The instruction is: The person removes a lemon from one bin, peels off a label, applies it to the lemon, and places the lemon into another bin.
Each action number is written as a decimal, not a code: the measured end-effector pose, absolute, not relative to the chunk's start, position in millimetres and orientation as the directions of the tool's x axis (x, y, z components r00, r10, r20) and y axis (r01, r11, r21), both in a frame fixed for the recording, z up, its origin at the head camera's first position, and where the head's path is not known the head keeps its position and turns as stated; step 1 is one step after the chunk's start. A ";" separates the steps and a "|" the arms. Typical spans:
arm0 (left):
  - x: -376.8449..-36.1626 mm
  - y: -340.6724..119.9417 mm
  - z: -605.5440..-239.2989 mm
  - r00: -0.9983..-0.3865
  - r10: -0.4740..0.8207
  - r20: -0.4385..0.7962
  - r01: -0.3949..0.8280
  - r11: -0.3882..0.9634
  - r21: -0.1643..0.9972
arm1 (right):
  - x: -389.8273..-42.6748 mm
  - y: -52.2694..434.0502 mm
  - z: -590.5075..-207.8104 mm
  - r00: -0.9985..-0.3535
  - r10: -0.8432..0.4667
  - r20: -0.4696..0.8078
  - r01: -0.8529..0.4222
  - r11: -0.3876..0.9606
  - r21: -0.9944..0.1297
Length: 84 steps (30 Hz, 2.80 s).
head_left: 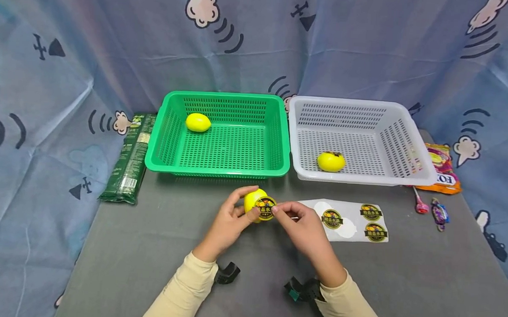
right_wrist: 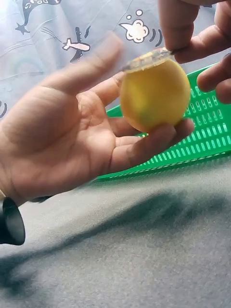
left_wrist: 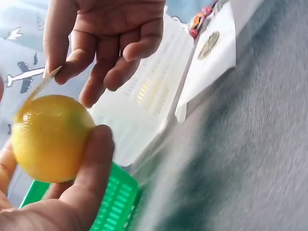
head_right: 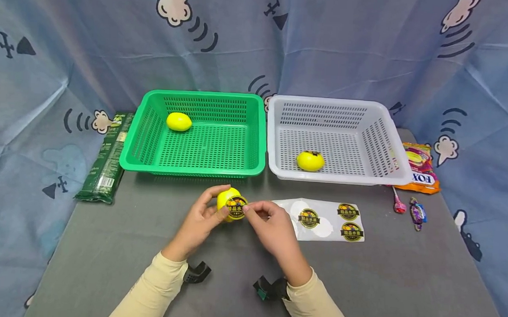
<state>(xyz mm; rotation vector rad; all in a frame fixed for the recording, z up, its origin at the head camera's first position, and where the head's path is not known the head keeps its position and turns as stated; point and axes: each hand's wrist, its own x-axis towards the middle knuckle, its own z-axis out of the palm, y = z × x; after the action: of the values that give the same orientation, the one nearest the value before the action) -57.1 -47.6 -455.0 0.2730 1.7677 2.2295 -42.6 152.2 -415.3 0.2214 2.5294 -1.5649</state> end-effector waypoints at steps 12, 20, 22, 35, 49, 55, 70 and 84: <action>-52.7 -45.6 -452.5 -0.909 0.415 0.037 -0.217 -0.547 0.808 | -40.9 153.6 -403.7 -0.986 -0.026 -0.162 0.149 0.272 -0.951; -43.0 -48.0 -440.6 -0.889 0.458 0.007 -0.288 -0.570 0.769 | -38.7 166.7 -409.3 -0.982 -0.093 -0.165 0.130 0.303 -0.944; -39.1 -50.9 -434.8 -0.910 0.415 0.001 -0.246 -0.540 0.805 | -36.8 168.4 -410.7 -0.998 -0.051 -0.047 0.022 0.419 -0.908; -33.2 -35.7 -425.2 -0.949 0.314 0.031 -0.146 -0.522 0.841 | -39.5 136.7 -401.1 -0.639 -0.394 0.660 -0.761 0.450 -0.468; -31.0 -50.9 -438.5 -0.926 0.372 -0.067 -0.271 -0.529 0.804 | -38.8 138.0 -416.7 -0.897 -0.422 0.127 -0.406 0.677 -0.615; -37.9 -55.4 -439.5 -0.937 0.345 -0.052 -0.227 -0.488 0.843 | -33.8 140.0 -418.4 -0.906 -0.418 0.067 -0.341 0.626 -0.701; -38.2 -41.0 -442.7 -0.943 0.315 0.105 0.008 -0.293 0.956 | -20.6 129.8 -430.5 -0.809 -0.478 0.342 -0.585 0.607 -0.537; -37.4 -39.2 -446.1 -0.950 0.268 0.158 0.120 -0.153 0.981 | -21.0 132.9 -430.5 -0.820 -0.498 0.283 -0.572 0.690 -0.442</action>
<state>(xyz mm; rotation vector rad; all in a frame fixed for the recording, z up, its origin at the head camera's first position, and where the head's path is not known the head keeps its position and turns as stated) -37.4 -39.2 -446.1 0.4555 1.9764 2.2678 -21.0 132.9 -430.5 -0.9609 3.0164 -0.8676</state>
